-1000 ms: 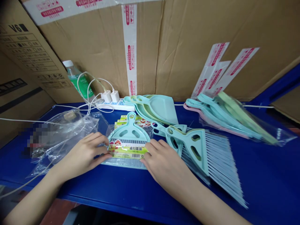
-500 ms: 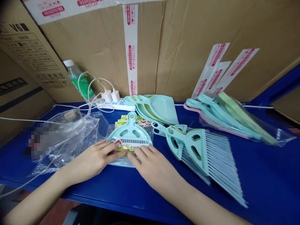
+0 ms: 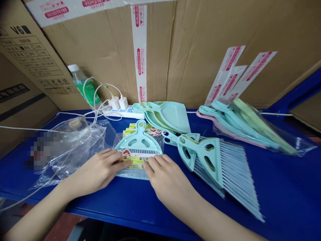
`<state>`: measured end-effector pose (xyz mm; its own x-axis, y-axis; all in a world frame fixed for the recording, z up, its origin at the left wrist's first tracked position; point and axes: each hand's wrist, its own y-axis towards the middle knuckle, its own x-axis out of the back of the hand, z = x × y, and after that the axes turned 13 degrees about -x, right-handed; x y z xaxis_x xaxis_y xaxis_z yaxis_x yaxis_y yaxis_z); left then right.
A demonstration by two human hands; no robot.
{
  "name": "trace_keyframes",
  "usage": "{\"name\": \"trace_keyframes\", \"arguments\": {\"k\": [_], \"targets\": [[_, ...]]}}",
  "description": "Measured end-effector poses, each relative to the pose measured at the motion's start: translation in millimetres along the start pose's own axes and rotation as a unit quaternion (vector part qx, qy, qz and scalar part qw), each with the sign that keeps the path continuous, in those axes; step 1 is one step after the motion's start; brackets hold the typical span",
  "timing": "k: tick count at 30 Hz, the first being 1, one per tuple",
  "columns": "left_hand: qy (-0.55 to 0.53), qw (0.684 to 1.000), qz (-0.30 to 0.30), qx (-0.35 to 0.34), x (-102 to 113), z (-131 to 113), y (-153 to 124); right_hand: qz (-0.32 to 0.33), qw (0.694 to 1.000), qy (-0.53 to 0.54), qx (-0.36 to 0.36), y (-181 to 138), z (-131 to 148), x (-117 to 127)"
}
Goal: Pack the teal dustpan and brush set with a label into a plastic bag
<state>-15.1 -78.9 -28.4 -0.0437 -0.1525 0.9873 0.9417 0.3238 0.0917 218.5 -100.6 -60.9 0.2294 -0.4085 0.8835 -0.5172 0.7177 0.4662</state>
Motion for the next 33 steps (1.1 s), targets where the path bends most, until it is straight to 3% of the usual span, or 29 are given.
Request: {"name": "trace_keyframes", "arguments": {"k": [20, 33], "targets": [[-0.074, 0.996, -0.024, 0.041, 10, 9, -10, 0.020, 0.998, -0.007, -0.054, 1, -9, 20], [-0.041, 0.997, -0.026, 0.060, 12, 11, -13, 0.020, 0.998, -0.007, -0.067, -1, -14, 21]]}}
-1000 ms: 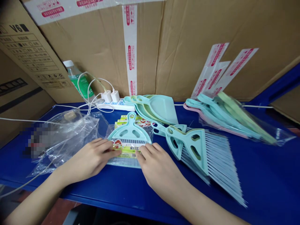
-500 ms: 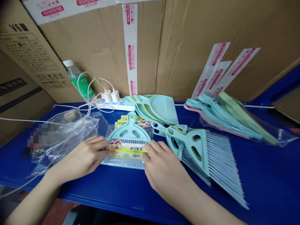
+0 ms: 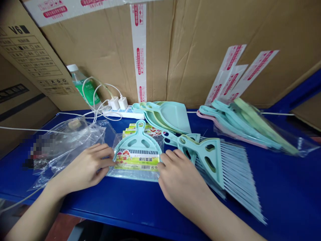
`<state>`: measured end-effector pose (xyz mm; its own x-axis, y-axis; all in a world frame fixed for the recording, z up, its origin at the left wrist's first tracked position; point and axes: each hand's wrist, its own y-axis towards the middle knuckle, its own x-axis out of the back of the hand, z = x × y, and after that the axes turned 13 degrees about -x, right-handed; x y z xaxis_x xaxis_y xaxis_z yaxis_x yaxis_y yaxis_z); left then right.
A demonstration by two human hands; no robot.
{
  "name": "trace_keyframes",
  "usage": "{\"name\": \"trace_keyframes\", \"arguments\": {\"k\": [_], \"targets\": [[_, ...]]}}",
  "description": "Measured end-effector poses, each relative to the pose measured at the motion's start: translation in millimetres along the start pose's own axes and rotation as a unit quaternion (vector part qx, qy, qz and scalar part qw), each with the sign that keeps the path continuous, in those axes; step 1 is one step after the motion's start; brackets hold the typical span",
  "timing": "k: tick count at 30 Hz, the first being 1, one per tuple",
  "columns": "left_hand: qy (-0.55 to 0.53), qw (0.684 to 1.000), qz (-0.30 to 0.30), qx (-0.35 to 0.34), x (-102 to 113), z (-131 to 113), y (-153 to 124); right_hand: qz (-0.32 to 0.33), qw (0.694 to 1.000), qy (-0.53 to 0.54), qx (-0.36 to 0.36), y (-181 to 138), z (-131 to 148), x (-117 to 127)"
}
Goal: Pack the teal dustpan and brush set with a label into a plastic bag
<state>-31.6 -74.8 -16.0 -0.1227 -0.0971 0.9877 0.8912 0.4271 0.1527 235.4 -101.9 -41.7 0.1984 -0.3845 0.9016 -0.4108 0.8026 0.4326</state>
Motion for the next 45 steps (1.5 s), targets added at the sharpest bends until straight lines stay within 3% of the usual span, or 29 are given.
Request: {"name": "trace_keyframes", "arguments": {"k": [8, 15, 18, 22, 28, 45], "targets": [[0.050, 0.998, -0.033, -0.007, -11, -4, 6, -0.028, 0.999, -0.029, 0.003, 3, 3, -5], [0.051, 0.998, 0.000, -0.033, -13, -4, 8, -0.043, 0.998, -0.037, 0.032, 5, 6, -14], [0.057, 0.996, 0.012, -0.068, -14, -4, 8, -0.057, 0.995, -0.019, 0.073, 4, 10, -15], [0.060, 0.996, 0.018, -0.066, -16, -5, 8, -0.044, 0.992, -0.018, 0.114, 3, 12, -20], [0.055, 0.997, 0.032, -0.052, -15, -7, 9, -0.020, 0.994, -0.035, 0.101, 2, 9, -23], [0.033, 0.998, 0.030, -0.044, -14, -7, 9, -0.029, 0.997, -0.025, 0.061, 3, 7, -15]]}}
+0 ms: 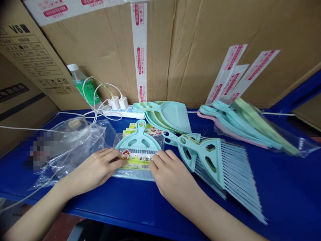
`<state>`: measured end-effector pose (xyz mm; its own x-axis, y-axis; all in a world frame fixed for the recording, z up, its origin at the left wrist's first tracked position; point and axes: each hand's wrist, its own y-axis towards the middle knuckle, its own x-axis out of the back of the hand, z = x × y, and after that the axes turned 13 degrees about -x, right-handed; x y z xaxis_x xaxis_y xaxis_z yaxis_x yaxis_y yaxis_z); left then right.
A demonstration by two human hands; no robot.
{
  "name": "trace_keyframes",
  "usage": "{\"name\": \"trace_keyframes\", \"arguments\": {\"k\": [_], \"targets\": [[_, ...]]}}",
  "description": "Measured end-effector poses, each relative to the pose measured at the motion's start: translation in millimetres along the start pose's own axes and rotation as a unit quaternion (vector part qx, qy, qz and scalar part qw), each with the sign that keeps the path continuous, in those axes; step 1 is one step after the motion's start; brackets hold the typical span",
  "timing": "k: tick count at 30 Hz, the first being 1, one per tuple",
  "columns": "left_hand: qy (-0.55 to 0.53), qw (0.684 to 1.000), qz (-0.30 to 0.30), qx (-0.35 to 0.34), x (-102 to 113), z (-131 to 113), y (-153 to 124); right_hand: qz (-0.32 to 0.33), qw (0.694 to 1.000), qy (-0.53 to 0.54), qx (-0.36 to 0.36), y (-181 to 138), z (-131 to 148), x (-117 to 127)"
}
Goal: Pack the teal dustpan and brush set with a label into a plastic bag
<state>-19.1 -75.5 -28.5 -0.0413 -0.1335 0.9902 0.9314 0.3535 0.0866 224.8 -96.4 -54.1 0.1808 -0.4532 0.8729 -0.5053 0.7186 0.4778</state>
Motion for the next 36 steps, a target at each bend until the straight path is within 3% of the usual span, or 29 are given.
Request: {"name": "trace_keyframes", "arguments": {"k": [30, 36], "targets": [[-0.003, 1.000, 0.012, 0.009, 0.7, -0.6, -0.5, -0.002, 0.998, -0.041, -0.042, -0.4, -3.3, -4.1], [0.008, 0.998, -0.029, 0.055, -5.2, 2.2, -3.6, 0.013, 0.999, -0.035, -0.034, -3.1, -3.5, -3.3]]}}
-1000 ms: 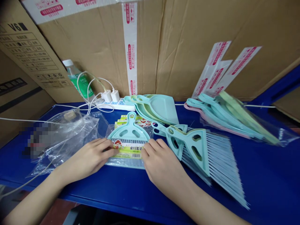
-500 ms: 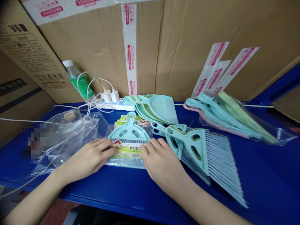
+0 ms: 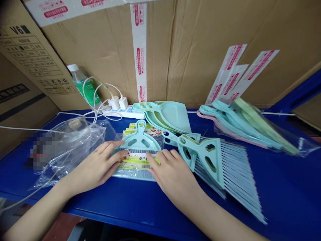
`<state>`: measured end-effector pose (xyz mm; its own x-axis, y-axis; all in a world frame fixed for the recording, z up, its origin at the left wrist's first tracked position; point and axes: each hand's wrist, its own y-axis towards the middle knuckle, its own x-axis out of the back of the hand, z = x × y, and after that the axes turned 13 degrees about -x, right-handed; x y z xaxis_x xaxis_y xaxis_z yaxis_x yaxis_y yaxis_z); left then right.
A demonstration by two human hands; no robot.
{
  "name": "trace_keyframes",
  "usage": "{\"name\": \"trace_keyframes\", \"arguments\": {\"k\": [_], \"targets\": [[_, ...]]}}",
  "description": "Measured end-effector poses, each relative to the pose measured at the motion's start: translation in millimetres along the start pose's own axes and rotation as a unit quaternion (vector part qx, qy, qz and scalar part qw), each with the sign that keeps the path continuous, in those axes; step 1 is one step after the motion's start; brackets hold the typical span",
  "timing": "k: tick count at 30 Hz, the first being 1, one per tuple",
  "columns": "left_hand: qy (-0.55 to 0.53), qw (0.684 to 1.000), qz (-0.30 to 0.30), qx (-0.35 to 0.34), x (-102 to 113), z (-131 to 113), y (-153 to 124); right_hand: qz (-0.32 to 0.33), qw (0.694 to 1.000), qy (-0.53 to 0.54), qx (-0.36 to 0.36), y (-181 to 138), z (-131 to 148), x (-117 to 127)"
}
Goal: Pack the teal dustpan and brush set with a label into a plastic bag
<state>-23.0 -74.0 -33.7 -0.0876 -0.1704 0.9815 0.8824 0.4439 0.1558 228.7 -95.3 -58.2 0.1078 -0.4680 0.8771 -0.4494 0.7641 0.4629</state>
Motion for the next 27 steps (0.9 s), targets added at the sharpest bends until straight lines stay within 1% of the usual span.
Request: {"name": "trace_keyframes", "arguments": {"k": [3, 7, 9, 11, 13, 15, 18, 20, 21, 22, 25, 26, 27], "targets": [[-0.014, 0.999, -0.009, 0.029, -3, 2, -3, 0.019, 1.000, 0.003, -0.007, -1, 0, 1], [-0.032, 0.998, 0.008, 0.059, -7, 3, -7, 0.046, 0.998, -0.007, -0.040, -2, 2, 3], [-0.041, 0.997, 0.020, 0.066, -8, 4, -8, 0.073, 0.995, -0.013, -0.071, -3, 3, 4], [-0.050, 0.996, 0.027, 0.069, -8, 4, -8, 0.115, 0.988, -0.008, -0.098, -3, 3, 5], [-0.059, 0.995, 0.026, 0.071, -8, 4, -7, 0.162, 0.979, 0.024, -0.119, -2, 2, 7], [-0.067, 0.995, 0.021, 0.076, -7, 4, -6, 0.192, 0.967, 0.081, -0.144, 0, 0, 9], [-0.083, 0.992, 0.017, 0.092, -4, 4, -5, 0.189, 0.942, 0.198, -0.192, 4, -4, 12], [-0.099, 0.989, 0.019, 0.108, -3, 4, -5, 0.179, 0.912, 0.291, -0.226, 7, -6, 13], [-0.108, 0.987, 0.020, 0.115, -2, 4, -5, 0.181, 0.888, 0.345, -0.243, 8, -7, 12], [-0.115, 0.986, 0.018, 0.122, -1, 4, -5, 0.190, 0.856, 0.404, -0.261, 9, -8, 12], [-0.128, 0.982, 0.005, 0.139, 0, 5, -5, 0.232, 0.726, 0.570, -0.306, 12, -10, 10], [-0.129, 0.981, -0.001, 0.143, 0, 6, -4, 0.237, 0.691, 0.606, -0.314, 13, -11, 9], [-0.130, 0.981, -0.007, 0.146, 1, 6, -4, 0.235, 0.669, 0.629, -0.318, 14, -12, 8]]}}
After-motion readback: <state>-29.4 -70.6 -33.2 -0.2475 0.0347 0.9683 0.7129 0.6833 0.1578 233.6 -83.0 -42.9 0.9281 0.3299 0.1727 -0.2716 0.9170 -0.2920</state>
